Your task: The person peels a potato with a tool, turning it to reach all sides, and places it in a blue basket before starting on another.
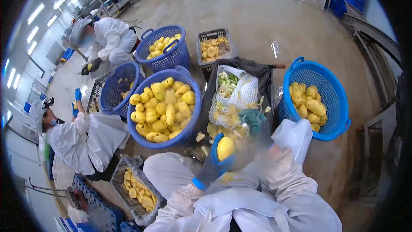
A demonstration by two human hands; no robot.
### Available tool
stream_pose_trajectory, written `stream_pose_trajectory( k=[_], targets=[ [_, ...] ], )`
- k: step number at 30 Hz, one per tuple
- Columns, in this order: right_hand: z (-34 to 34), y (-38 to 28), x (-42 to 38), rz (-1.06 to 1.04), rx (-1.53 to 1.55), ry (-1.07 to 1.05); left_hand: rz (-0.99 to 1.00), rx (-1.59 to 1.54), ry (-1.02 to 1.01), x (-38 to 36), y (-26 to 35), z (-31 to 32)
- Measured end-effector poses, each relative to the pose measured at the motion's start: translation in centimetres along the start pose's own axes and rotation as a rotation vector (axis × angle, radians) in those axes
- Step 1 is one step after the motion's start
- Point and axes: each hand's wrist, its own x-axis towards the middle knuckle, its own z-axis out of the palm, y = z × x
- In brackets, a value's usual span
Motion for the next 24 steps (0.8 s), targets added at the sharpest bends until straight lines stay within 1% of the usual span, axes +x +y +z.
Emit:
stream_pose_trajectory(
  k=[2, 3, 4, 6, 7, 9, 10, 11, 12, 13, 14, 16, 17, 18, 19, 20, 21, 22, 23, 24],
  targets=[
    [1.4, -1.7, -1.4, -0.373, -0.51, -0.213, -0.083, -0.025, -0.05, -0.6, 0.5, 0.1],
    [1.4, 0.6, -1.7, 0.317, 0.15, -0.239, -0.057, -0.144, -0.099, -0.3, -1.7, 0.4],
    [0.9, 1.6, -1.1, 0.282, 0.1, -0.117, -0.054, -0.143, -0.088, -0.6, -2.3, 0.5],
    [-1.4, 2.5, 0.4, 0.207, -0.001, 0.108, -0.045, -0.139, -0.05, -0.8, -0.6, 0.5],
    [-3.2, 3.0, 0.5, 0.13, -0.202, 0.109, -0.119, -0.251, -0.063, -0.5, 0.2, -0.1],
    [-1.8, 3.0, -0.2, 0.077, 0.138, 0.096, -0.303, -0.487, -0.105, -0.9, 1.3, -0.8],
    [-1.2, 2.9, -0.9, 0.047, 0.302, 0.096, -0.306, -0.64, -0.121, -1.1, 1.1, -0.5],
    [0.2, 0.4, -1.9, 0.088, 0.076, -0.023, -0.298, -0.791, -0.141, -0.9, 1.2, -0.2],
    [-0.1, 0.7, -1.6, 0.008, -0.047, -0.022, -0.288, -0.938, -0.162, -0.5, 1.3, -0.1],
    [-0.5, 1.3, -1.5, -0.065, -0.168, -0.02, -0.341, -0.944, -0.179, -0.8, 1.6, -0.1],
    [-0.6, 1.7, -1.6, -0.134, -0.287, -0.022, -0.347, -1.004, -0.177, -1.2, 1.0, 0.1],
    [-0.2, 1.2, -1.0, 0.002, -0.037, 0.067, -0.333, -1.11, -0.168, -1.1, -0.7, -0.2],
    [0.0, 0.8, -0.9, 0.076, 0.086, 0.112, -0.341, -1.082, -0.11, -0.9, -0.1, -0.1],
    [0.1, 0.3, -1.4, 0.161, 0.203, 0.157, -0.353, -1.119, -0.103, -1.0, 0.4, 0.1],
    [0.9, 0.2, -2.1, -0.026, -0.033, -0.031, -0.363, -1.157, -0.098, -0.7, 0.8, 0.2],
    [0.6, 0.6, -1.9, 0.032, 0.058, 0.003, -0.366, -1.188, -0.098, -0.3, 1.2, 0.2],
    [0.1, 1.9, -1.5, 0.092, 0.153, 0.038, -0.379, -1.113, -0.101, -0.5, 0.9, 0.1],
    [-0.5, 3.3, -1.1, 0.153, 0.25, 0.07, -0.368, -1.114, -0.104, -1.0, 0.5, 0.1],
    [-3.1, 5.6, -0.3, -0.305, -0.606, 0.077, -0.348, -1.112, -0.102, -1.3, -0.1, -0.1],
    [-2.0, 3.1, 0.0, -0.214, -0.414, 0.089, -0.327, -1.108, -0.106, -0.9, 0.2, -0.4]
  ],
)
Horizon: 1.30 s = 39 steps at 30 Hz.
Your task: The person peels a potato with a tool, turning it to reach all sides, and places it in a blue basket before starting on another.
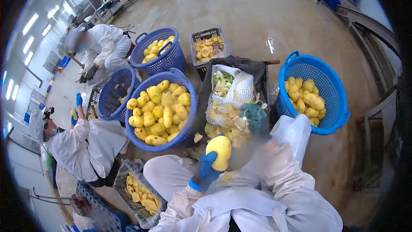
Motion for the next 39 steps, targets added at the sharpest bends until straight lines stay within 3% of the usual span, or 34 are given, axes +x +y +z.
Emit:
stream_pose_trajectory(
  k=[2, 4, 7, 9, 11, 13, 16, 18, 20, 21, 25, 28, 29, 32, 33, 37, 39],
  targets=[
    [0.2, -5.3, -0.4, 0.236, 0.358, 0.012, -0.004, -0.003, 0.043, -0.1, -0.2, 0.4],
    [2.1, -6.1, -1.5, 0.32, 0.563, -0.183, -0.019, -0.036, 0.054, 0.3, -0.3, 0.2],
    [0.7, -3.4, -0.2, 0.118, 0.254, 0.002, -0.03, -0.053, 0.033, -0.2, -0.5, -0.2],
    [-0.7, -2.9, 1.1, 0.198, 0.305, 0.104, -0.014, -0.054, 0.05, -0.1, 0.2, 0.1],
    [1.0, -4.9, -0.6, 0.155, 0.28, 0.002, -0.019, -0.098, 0.064, -0.1, 0.2, 1.1],
    [1.8, -7.0, -1.3, 0.389, 0.609, -0.164, -0.057, -0.205, 0.095, 0.5, -0.1, 0.6],
    [1.0, 0.9, -0.7, 0.377, 0.685, 0.018, -0.096, -0.321, 0.051, 0.4, 0.4, 1.4],
    [0.4, -3.1, 0.5, 0.337, 0.795, 0.037, -0.1, -0.361, 0.088, 0.7, 1.0, 1.4],
    [1.9, -5.1, -0.9, 0.091, 0.494, -0.06, -0.122, -0.384, 0.124, 0.1, 0.3, 1.6],
    [1.9, -5.3, -1.0, 0.072, 0.352, -0.212, -0.125, -0.367, 0.119, 0.4, 0.4, 1.7],
    [0.5, 0.6, 0.9, 0.367, 0.553, 0.019, -0.111, -0.354, 0.134, 0.5, 0.1, 0.4],
    [2.1, -4.2, -0.4, 0.276, 0.619, -0.013, -0.097, -0.391, 0.128, 0.6, 0.3, 1.2],
    [2.1, -4.2, -0.8, 0.08, 0.365, -0.225, -0.103, -0.431, 0.135, 1.0, 0.0, 0.7],
    [2.7, -0.9, -0.3, 0.185, 0.623, 0.004, -0.095, -0.503, 0.21, 1.5, 0.4, 1.9],
    [1.9, -0.9, 0.4, 0.41, 0.638, -0.005, -0.108, -0.542, 0.235, 1.6, 0.4, 1.6],
    [3.4, -5.3, -2.2, 0.325, 0.621, -0.354, -0.145, -0.571, 0.183, 2.1, -0.3, 0.5],
    [3.0, -1.3, -1.3, 0.204, 0.38, -0.179, -0.179, -0.547, 0.189, 2.2, -0.3, 0.1]
  ],
)
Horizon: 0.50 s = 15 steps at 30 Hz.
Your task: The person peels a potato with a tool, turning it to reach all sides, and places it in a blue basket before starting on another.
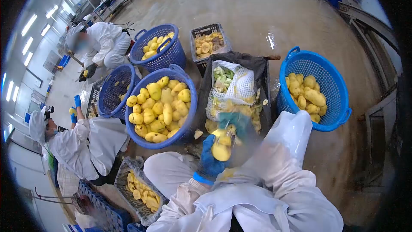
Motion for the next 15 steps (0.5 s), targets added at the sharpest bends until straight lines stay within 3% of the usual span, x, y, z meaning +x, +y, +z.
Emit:
stream_pose_trajectory(
  k=[1, 3, 4, 6, 8, 11, 14, 15],
  targets=[
    [-1.3, 0.8, 0.7, -0.065, -0.113, 0.082, 0.011, 0.009, 0.036, -0.4, -0.1, 0.5],
    [-2.1, 0.0, 1.3, -0.137, -0.045, 0.09, 0.032, 0.033, 0.105, -1.0, -0.1, 1.7],
    [-1.9, -0.2, 1.2, -0.281, -0.103, 0.038, 0.062, 0.062, 0.087, -1.0, -0.3, 1.9],
    [-0.5, -0.7, -1.0, -0.159, -0.022, -0.128, 0.017, 0.072, 0.003, -0.5, -0.2, 1.1],
    [0.0, -0.9, -0.4, -0.056, 0.063, -0.126, 0.014, 0.104, 0.003, -0.2, -0.3, 0.7],
    [-2.8, -0.2, 0.9, 0.001, 0.103, 0.113, 0.067, 0.134, 0.097, -0.7, -0.1, 1.2],
    [-1.5, 2.1, -0.6, -0.061, -0.062, -0.004, 0.051, 0.101, 0.078, -0.9, -0.4, 1.7],
    [0.0, -0.5, -0.9, 0.051, 0.073, -0.048, 0.044, 0.126, 0.046, -0.5, -0.2, 1.1]
  ],
)
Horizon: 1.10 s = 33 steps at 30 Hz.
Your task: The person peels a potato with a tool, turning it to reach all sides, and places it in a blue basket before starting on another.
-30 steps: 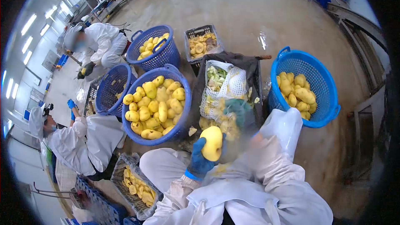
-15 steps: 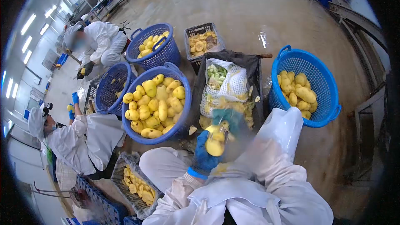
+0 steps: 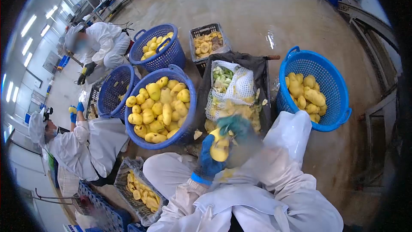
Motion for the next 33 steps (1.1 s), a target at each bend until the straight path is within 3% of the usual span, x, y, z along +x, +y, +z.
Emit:
stream_pose_trajectory(
  k=[1, 3, 5, 10, 13, 15, 17, 18, 20, 21, 22, 23, 25, 28, 30, 31, 33],
  targets=[
    [1.8, -2.7, -0.4, 0.115, 0.133, -0.029, -0.003, 0.028, -0.032, 0.2, 0.1, -0.3],
    [-0.1, -1.9, 0.7, -0.003, -0.023, 0.133, 0.01, 0.009, -0.007, 0.0, 0.0, -0.1],
    [-1.3, -2.0, 1.5, 0.188, 0.467, 0.245, 0.019, -0.015, 0.027, -0.3, 0.4, 0.4],
    [1.9, -2.8, -1.3, -0.049, 0.087, -0.034, 0.034, -0.019, -0.073, 0.1, 0.5, 0.8],
    [-2.4, 0.9, 1.2, -0.04, -0.042, 0.213, 0.029, -0.018, 0.006, -0.4, 0.6, 1.1],
    [-0.6, 0.1, 0.4, 0.001, 0.056, 0.088, 0.026, -0.03, 0.055, -0.4, 0.5, 1.2],
    [1.1, -2.6, -0.5, -0.558, -0.51, -0.136, -0.038, -0.014, -0.067, 0.3, 0.6, -0.1],
    [0.6, -1.9, -0.3, -0.448, -0.442, -0.055, -0.072, 0.001, -0.128, 0.6, 0.7, -0.6],
    [-0.4, -0.7, 0.4, -0.231, -0.293, 0.101, 0.089, 0.241, -0.07, 0.4, 0.4, -0.6],
    [-0.6, -1.1, 0.5, -0.132, -0.05, 0.091, 0.21, 0.355, -0.067, 0.1, 0.0, 0.0],
    [-0.7, -1.6, 0.6, -0.037, 0.196, 0.106, 0.146, 0.216, -0.01, -0.1, 0.3, 0.7],
    [0.3, -2.3, 0.1, -0.122, 0.11, 0.063, 0.093, 0.072, 0.054, -0.4, 0.6, 1.6],
    [1.6, -2.3, -0.7, -0.07, 0.189, -0.164, 0.073, 0.101, 0.033, -0.2, 0.4, 0.9],
    [-1.0, -0.4, 1.2, -0.196, 0.103, 0.182, 0.052, 0.114, 0.021, -0.1, 0.5, 0.3],
    [-1.7, -1.0, 1.2, -0.154, 0.022, 0.189, 0.044, 0.065, 0.045, -0.3, 0.8, 0.7],
    [-1.7, 0.4, 1.2, -0.08, 0.078, 0.144, 0.277, 0.479, -0.011, -0.1, 0.6, 0.6],
    [0.4, -1.9, 0.7, -0.413, -0.131, -0.127, 0.741, 1.301, -0.14, 0.8, 0.0, -0.3]
  ],
)
